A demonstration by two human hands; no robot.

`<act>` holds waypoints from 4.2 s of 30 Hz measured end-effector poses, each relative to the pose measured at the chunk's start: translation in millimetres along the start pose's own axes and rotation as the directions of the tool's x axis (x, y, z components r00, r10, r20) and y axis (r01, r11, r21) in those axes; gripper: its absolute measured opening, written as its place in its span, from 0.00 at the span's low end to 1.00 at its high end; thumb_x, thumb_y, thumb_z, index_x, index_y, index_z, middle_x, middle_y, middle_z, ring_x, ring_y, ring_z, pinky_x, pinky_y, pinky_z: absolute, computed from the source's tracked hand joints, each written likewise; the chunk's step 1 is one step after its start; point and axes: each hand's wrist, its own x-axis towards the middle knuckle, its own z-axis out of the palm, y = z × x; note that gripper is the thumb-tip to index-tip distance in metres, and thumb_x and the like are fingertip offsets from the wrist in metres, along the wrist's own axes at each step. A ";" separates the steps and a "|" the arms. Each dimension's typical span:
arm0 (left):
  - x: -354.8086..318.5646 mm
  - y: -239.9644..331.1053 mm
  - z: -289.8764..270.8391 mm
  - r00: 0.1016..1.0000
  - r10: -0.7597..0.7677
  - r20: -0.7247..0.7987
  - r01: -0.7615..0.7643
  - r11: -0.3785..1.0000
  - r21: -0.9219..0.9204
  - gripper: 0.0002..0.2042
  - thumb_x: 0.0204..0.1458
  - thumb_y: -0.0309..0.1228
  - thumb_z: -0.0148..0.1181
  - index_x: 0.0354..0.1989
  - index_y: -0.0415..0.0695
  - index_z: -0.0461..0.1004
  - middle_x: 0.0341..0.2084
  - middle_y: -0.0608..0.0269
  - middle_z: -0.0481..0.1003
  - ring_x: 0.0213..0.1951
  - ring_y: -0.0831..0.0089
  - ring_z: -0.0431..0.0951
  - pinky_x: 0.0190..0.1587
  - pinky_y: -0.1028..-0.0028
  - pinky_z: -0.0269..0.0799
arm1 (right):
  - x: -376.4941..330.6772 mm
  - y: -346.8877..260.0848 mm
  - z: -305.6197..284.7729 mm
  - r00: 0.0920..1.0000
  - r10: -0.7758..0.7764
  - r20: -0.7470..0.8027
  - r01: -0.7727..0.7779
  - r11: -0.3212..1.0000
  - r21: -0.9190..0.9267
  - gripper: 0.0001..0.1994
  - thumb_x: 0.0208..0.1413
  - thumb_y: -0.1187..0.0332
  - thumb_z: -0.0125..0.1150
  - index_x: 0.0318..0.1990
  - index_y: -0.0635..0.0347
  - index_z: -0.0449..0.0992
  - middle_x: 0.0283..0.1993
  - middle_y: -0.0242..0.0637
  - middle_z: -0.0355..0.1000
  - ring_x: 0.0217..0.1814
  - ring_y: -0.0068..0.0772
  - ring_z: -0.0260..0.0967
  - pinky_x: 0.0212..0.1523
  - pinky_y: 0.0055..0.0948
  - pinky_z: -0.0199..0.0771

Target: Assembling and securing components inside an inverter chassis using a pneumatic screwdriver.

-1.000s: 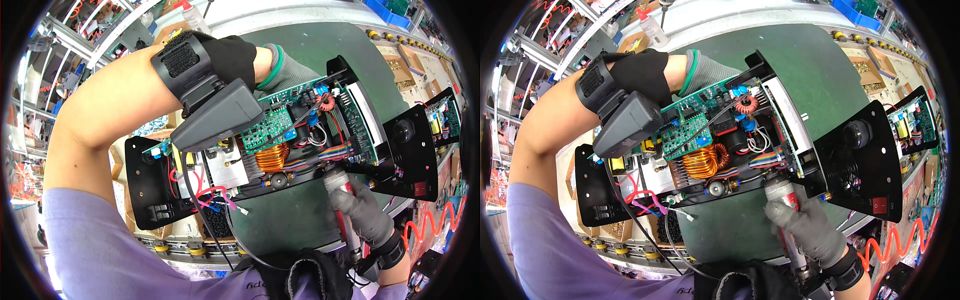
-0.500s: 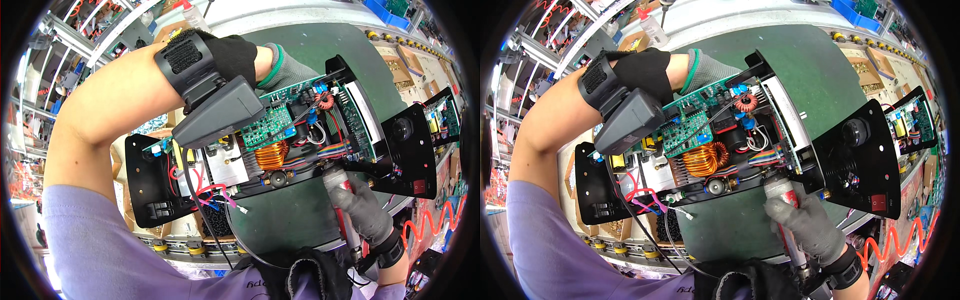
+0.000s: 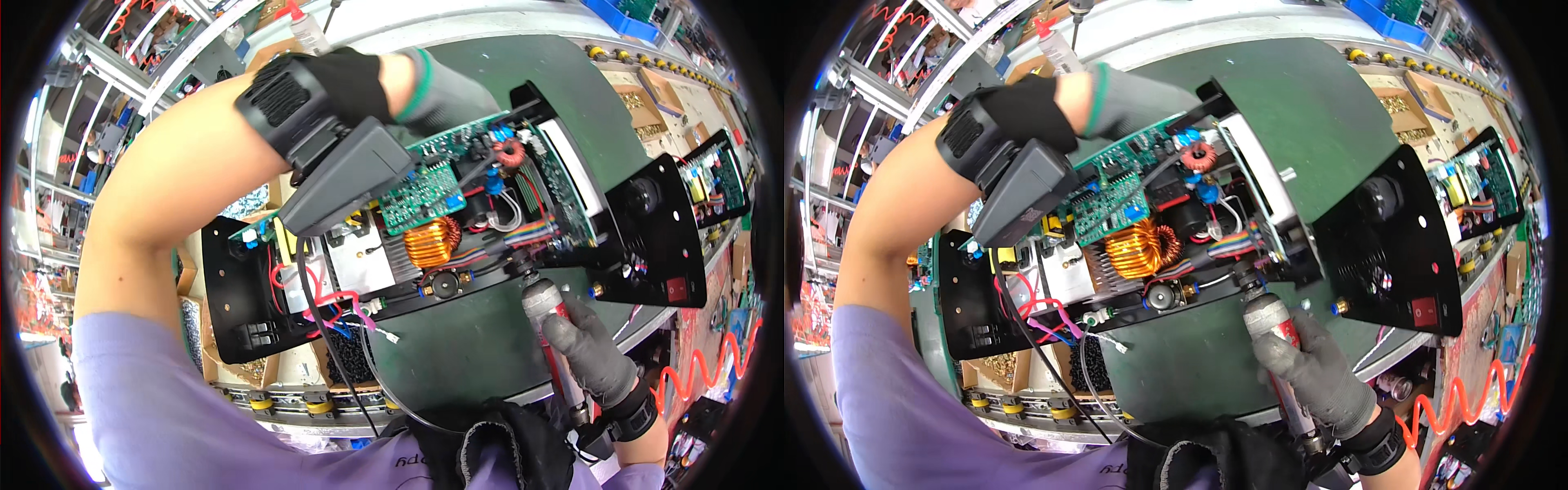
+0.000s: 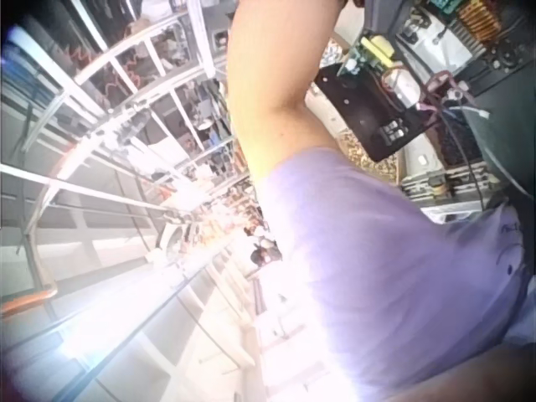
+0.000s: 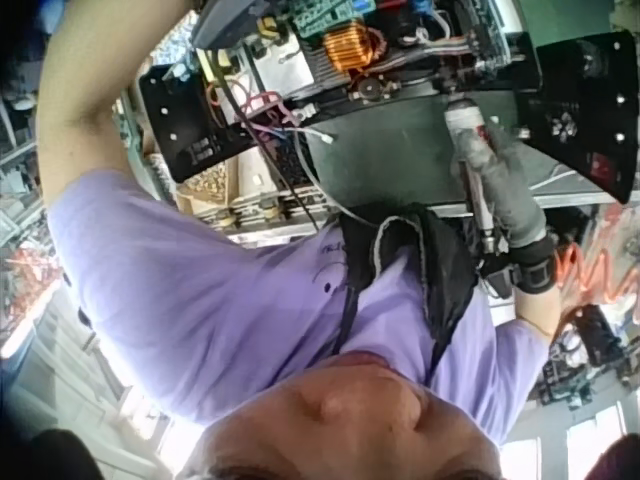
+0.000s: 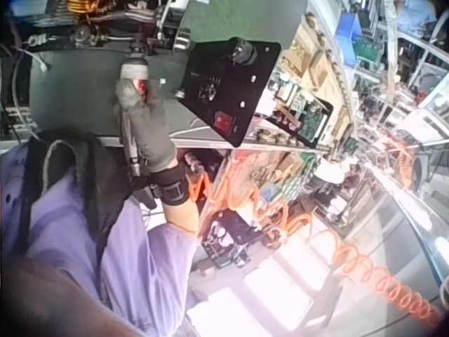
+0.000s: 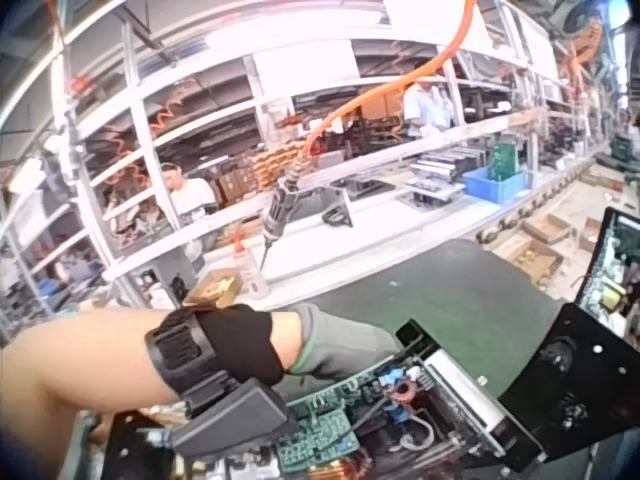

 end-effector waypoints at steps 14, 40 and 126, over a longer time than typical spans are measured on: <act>-125.7 98.3 33.6 0.911 -0.294 -0.291 0.237 0.947 -0.216 0.28 0.60 0.51 0.53 0.56 0.37 0.67 0.35 0.51 0.76 0.37 0.67 0.76 0.42 0.68 0.72 | -20.8 23.2 -3.7 0.999 -0.006 0.045 0.003 0.998 0.062 0.22 0.62 0.47 0.50 0.46 0.59 0.70 0.25 0.32 0.69 0.24 0.19 0.66 0.24 0.21 0.65; -132.5 126.6 48.2 0.921 -0.165 -0.354 0.193 0.980 0.044 0.28 0.56 0.40 0.55 0.62 0.38 0.62 0.31 0.54 0.74 0.30 0.71 0.77 0.34 0.71 0.73 | -21.0 41.3 9.1 0.999 0.041 -0.011 -0.040 0.996 0.081 0.19 0.63 0.49 0.50 0.43 0.58 0.71 0.24 0.31 0.69 0.22 0.20 0.66 0.22 0.22 0.64; -162.6 137.4 83.0 0.603 -0.473 -0.642 -0.043 0.785 -0.619 0.31 0.64 0.55 0.34 0.59 0.41 0.68 0.34 0.63 0.76 0.26 0.84 0.71 0.27 0.83 0.66 | -50.7 16.9 -36.1 0.987 -0.104 0.126 0.108 0.994 -0.028 0.24 0.63 0.47 0.52 0.49 0.61 0.69 0.31 0.31 0.68 0.27 0.18 0.64 0.27 0.21 0.64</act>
